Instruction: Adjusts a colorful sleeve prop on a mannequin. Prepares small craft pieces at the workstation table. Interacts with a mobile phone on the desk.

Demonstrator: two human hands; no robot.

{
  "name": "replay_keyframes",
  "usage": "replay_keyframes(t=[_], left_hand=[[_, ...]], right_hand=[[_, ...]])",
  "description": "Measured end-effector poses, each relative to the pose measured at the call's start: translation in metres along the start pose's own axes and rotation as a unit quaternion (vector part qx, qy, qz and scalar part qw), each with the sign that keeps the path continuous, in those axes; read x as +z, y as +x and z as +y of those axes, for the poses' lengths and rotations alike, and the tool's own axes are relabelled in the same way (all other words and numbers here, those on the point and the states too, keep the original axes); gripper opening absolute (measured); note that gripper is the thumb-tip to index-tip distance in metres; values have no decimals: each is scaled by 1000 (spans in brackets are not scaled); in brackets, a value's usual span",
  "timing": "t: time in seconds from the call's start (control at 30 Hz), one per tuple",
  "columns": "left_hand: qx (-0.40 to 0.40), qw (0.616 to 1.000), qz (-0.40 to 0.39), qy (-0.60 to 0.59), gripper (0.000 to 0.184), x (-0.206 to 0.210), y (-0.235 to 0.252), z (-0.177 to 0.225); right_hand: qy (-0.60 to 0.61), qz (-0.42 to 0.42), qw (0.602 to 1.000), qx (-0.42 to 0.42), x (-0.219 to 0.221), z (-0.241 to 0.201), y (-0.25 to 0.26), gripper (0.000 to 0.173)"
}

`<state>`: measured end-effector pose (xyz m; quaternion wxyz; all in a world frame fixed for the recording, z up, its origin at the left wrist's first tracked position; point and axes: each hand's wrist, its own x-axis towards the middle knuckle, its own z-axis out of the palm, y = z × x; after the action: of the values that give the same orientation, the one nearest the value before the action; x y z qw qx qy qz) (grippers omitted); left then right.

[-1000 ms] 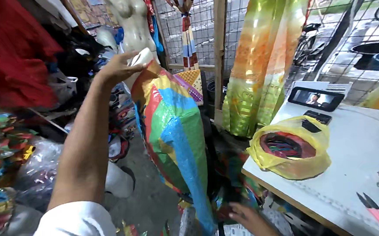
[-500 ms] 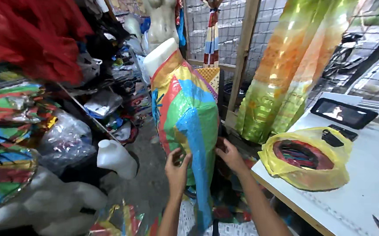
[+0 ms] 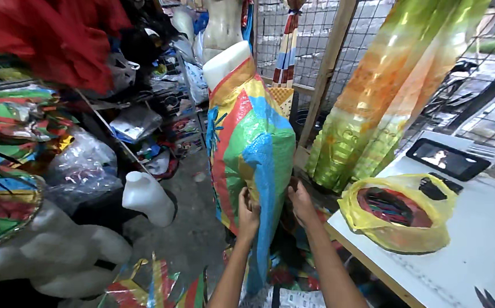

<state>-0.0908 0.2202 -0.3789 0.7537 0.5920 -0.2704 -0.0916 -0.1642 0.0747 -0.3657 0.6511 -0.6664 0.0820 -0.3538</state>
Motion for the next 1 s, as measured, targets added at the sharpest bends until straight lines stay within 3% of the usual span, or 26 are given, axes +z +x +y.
replay_keyframes(t=[0.03, 0.07, 0.17, 0.23, 0.3, 0.5, 0.63, 0.7, 0.77, 0.87, 1.0], left_hand=[[-4, 1000, -21, -20, 105, -2, -1, -4], [-6, 999, -33, -37, 104, -5, -1, -5], [7, 1000, 11, -21, 49, -11, 5, -3], [38, 998, 45, 6, 22, -16, 11, -8], [70, 996, 57, 22, 6, -23, 15, -15], [132, 980, -12, 147, 29, -47, 18, -20], [106, 983, -78, 129, 37, -52, 15, 0], [53, 989, -82, 112, 47, -50, 16, 9], [21, 991, -75, 106, 34, -50, 22, 11], [69, 987, -84, 116, 13, -61, 33, 3], [48, 987, -123, 95, 24, -69, 30, -1]], right_hand=[[18, -11, 999, 26, 1, 3, -6, 50], [34, -9, 998, 49, 3, 4, -11, 46], [45, 14, 997, 53, 9, 2, -18, 15], [32, 26, 997, 61, 10, 7, -11, 9], [29, 44, 996, 71, 9, 22, -2, 9], [38, 42, 998, 12, 2, 53, 9, 21], [10, 13, 1000, 23, -3, 33, -2, 31], [12, 3, 998, 63, -2, 28, -9, 39], [25, 14, 996, 79, -3, 31, -8, 30], [19, 36, 996, 77, -12, 37, 3, 10], [10, 34, 998, 52, -19, 49, 2, 16]])
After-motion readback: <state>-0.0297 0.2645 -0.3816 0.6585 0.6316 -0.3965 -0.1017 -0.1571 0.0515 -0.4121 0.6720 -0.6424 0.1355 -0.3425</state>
